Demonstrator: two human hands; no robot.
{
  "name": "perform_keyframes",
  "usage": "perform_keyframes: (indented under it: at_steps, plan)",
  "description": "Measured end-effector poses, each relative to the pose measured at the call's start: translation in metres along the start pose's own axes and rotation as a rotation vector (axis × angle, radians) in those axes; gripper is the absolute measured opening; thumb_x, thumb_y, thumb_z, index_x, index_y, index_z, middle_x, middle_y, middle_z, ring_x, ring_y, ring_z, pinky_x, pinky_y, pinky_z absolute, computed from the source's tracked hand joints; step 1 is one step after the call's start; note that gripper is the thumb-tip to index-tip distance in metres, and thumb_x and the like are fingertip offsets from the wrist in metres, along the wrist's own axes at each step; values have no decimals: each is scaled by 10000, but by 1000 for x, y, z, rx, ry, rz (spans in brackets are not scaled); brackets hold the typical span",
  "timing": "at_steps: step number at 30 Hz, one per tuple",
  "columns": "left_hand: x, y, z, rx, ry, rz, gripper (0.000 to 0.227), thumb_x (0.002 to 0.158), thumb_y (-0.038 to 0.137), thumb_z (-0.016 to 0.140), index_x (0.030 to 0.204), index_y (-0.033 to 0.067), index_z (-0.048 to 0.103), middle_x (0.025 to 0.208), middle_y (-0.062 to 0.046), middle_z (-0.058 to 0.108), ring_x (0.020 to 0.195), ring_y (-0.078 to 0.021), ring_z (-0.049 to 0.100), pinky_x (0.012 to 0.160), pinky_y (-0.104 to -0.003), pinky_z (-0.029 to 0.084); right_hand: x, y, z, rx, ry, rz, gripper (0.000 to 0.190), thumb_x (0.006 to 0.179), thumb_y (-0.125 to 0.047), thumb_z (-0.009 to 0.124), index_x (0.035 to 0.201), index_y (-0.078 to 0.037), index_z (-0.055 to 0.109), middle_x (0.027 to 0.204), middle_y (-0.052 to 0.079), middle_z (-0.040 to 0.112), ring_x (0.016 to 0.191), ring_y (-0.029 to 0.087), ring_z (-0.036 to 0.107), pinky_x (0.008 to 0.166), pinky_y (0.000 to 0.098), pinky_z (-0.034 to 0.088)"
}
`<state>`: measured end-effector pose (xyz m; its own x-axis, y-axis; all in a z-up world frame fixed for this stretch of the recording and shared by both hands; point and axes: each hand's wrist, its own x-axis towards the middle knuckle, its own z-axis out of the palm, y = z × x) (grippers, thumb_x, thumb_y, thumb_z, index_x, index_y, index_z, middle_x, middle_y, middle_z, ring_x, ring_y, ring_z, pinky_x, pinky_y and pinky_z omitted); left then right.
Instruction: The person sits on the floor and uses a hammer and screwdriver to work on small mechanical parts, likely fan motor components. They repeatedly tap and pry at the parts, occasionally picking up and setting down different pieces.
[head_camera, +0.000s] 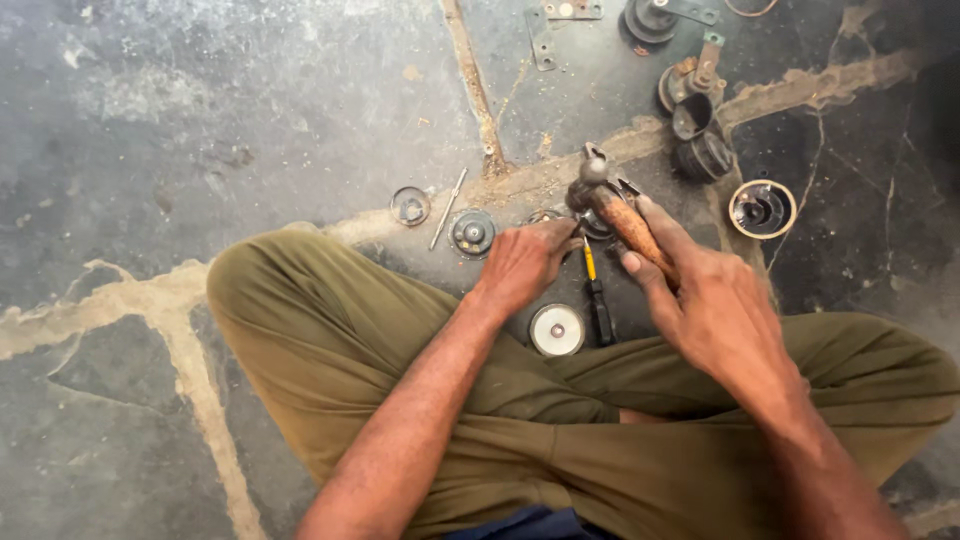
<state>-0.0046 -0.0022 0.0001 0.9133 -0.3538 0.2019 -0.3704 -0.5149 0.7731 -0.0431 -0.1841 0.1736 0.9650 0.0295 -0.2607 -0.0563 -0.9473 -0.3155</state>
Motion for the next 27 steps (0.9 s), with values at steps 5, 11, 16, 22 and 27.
perform_keyframes:
  at_steps: [5, 11, 16, 22, 27]
  plan:
    - [-3, 3, -3, 56, -88, -59, 218, 1001, 288, 657, 1003, 71, 666, 919, -177, 708, 892, -424, 679, 719, -532, 517, 17, 46, 29, 101, 329, -234, 548, 1015, -291, 646, 1516, -93, 547, 998, 267, 703, 866, 461, 700, 717, 524, 551]
    - [3, 10, -14, 35, -12, 16, 255, 949, 254, 710, 1120, 66, 697, 1062, -143, 724, 972, -376, 693, 796, -466, 555, 61, 88, 70, -78, 274, -88, 506, 980, -280, 745, 1432, -91, 613, 993, 245, 698, 834, 458, 686, 672, 550, 528]
    - [15, 16, -11, 60, -6, 37, 247, 911, 229, 774, 1068, 46, 718, 1072, -128, 722, 1011, -348, 682, 861, -447, 552, 66, 104, 91, -93, 512, -214, 444, 988, -232, 735, 1388, -72, 629, 1046, 189, 685, 918, 386, 689, 781, 473, 557]
    - [19, 18, -13, 97, -48, 79, 218, 906, 189, 780, 1066, 53, 724, 1121, -117, 727, 1061, -334, 675, 916, -438, 544, 65, 61, 96, 635, 168, -163, 569, 884, -293, 764, 1373, -48, 607, 868, 144, 691, 706, 325, 686, 638, 391, 537]
    - [19, 22, -18, 67, -136, 50, 353, 854, 165, 791, 1177, 58, 695, 1209, -120, 696, 1142, -346, 649, 980, -446, 522, 73, 50, 98, 653, 407, -384, 208, 1059, -213, 687, 1116, -13, 688, 983, 160, 719, 882, 284, 698, 744, 393, 542]
